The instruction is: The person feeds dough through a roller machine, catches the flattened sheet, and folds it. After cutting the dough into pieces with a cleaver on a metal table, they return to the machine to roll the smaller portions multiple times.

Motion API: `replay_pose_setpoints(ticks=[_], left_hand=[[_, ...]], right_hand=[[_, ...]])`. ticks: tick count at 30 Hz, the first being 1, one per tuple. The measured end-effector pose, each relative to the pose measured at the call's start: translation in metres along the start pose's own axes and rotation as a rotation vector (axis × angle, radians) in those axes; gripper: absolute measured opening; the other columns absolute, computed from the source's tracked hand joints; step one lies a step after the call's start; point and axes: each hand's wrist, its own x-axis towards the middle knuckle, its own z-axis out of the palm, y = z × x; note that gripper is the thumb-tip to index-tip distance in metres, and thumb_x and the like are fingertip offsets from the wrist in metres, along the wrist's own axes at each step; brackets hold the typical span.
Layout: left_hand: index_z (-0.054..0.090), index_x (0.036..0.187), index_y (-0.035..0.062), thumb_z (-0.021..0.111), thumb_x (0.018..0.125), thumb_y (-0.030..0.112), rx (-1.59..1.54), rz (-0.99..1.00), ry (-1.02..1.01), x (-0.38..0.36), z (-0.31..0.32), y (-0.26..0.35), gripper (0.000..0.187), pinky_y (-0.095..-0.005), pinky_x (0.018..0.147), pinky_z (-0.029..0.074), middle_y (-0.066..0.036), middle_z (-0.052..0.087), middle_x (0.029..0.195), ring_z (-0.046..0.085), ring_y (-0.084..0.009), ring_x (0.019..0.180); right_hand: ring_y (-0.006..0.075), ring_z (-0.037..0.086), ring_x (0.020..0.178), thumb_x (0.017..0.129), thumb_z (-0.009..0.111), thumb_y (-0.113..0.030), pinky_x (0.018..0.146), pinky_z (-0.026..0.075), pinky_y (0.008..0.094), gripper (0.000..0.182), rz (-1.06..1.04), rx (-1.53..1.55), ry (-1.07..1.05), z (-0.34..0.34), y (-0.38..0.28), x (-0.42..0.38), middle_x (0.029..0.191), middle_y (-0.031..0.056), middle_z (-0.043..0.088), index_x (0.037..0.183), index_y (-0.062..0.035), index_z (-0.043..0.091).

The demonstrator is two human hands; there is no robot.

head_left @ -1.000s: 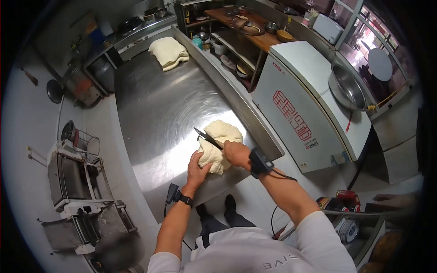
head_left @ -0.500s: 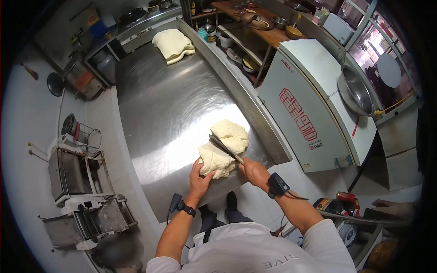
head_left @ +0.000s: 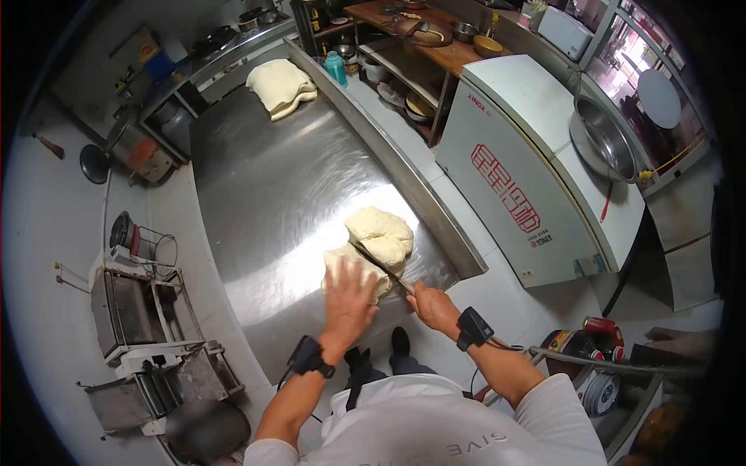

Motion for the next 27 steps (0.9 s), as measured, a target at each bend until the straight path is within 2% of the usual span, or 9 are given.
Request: replay_pose_setpoints(ticks=[1,4,10,11,12,15,19,24,27], left_hand=[[0.057,0.123,0.0126,0.083,0.06,0.025,0.079,0.093,-0.036,0.006,0.016,0.0,0.07,-0.0683,0.111,0.015,-0.021,0.042,0.14,0.03,-0.0433,0.138],[0.058,0.122,0.0158,0.082,0.061,0.026,0.358,0.205,0.083,0.018,0.042,-0.008,0.066,-0.0697,0.109,0.017,-0.018,0.046,0.135,0.032,-0.0425,0.137],[0.058,0.115,0.0169,0.082,0.054,0.033,0.144,0.203,-0.065,0.025,0.028,-0.055,0.068,-0.0714,0.102,0.024,-0.015,0.049,0.124,0.04,-0.0382,0.126],[0.06,0.108,0.0132,0.083,0.051,0.035,0.136,0.207,0.016,0.025,0.021,-0.062,0.066,-0.062,0.101,0.032,-0.016,0.051,0.121,0.045,-0.0381,0.118],[0.06,0.108,0.0132,0.083,0.051,0.035,0.133,0.211,0.008,0.025,0.018,-0.072,0.066,-0.062,0.101,0.032,-0.016,0.051,0.121,0.045,-0.0381,0.118],[0.06,0.097,0.0061,0.08,0.055,0.029,-0.2,0.097,0.173,0.028,0.016,-0.116,0.052,-0.0465,0.085,0.045,-0.017,0.056,0.101,0.054,-0.0374,0.098],[0.062,0.094,0.002,0.074,0.072,0.019,-0.633,-0.466,0.119,0.026,0.009,-0.189,0.031,-0.0319,0.076,0.05,-0.009,0.063,0.092,0.061,-0.0205,0.084],[0.062,0.106,0.0034,0.06,0.085,0.017,-1.122,-0.765,0.271,0.027,0.027,-0.234,0.025,-0.031,0.077,0.051,-0.006,0.064,0.095,0.063,-0.0182,0.085],[0.05,0.129,0.0021,0.052,0.093,0.026,-1.451,-0.867,0.083,0.023,0.006,-0.227,0.043,-0.0385,0.092,0.051,-0.011,0.061,0.121,0.063,-0.0253,0.108]], right_hand=[[0.0484,0.06,0.067,0.096,0.052,-0.023,0.058,0.046,0.0541,0.029,-0.015,0.006,0.033,0.005,0.002,-0.003,0.07,0.0282,0.06,0.097,0.0054,0.044],[0.0487,0.06,0.066,0.096,0.053,-0.023,0.057,0.047,0.0539,0.029,-0.061,0.053,0.1,0.006,0.003,-0.005,0.07,0.0278,0.061,0.097,0.0047,0.044],[0.0474,0.061,0.07,0.096,0.052,-0.025,0.064,0.049,0.0547,0.029,0.067,0.011,0.016,-0.006,-0.013,-0.002,0.072,0.0277,0.062,0.096,0.0036,0.048],[0.0474,0.061,0.07,0.096,0.052,-0.025,0.064,0.049,0.0547,0.029,0.071,0.016,0.016,-0.009,-0.017,-0.001,0.072,0.0277,0.062,0.096,0.0036,0.048],[0.0479,0.061,0.073,0.096,0.052,-0.027,0.066,0.047,0.0552,0.03,0.121,0.022,-0.004,-0.014,-0.022,0.0,0.075,0.0285,0.062,0.096,0.003,0.049],[0.0484,0.061,0.076,0.096,0.053,-0.028,0.069,0.046,0.0555,0.03,0.166,0.027,0.003,-0.02,-0.028,-0.003,0.077,0.0291,0.062,0.097,0.0019,0.05],[0.0484,0.06,0.075,0.095,0.054,-0.028,0.068,0.046,0.0551,0.029,0.159,0.045,0.046,-0.021,-0.035,-0.006,0.076,0.0284,0.062,0.096,0.0015,0.052],[0.0484,0.06,0.071,0.093,0.057,-0.026,0.063,0.047,0.0547,0.028,0.145,0.093,0.13,-0.01,-0.045,-0.008,0.073,0.028,0.062,0.091,0.0017,0.052],[0.05,0.059,0.071,0.093,0.057,-0.026,0.063,0.046,0.0549,0.029,0.123,0.188,0.188,0.003,-0.049,-0.005,0.075,0.0299,0.062,0.093,0.0025,0.052]])
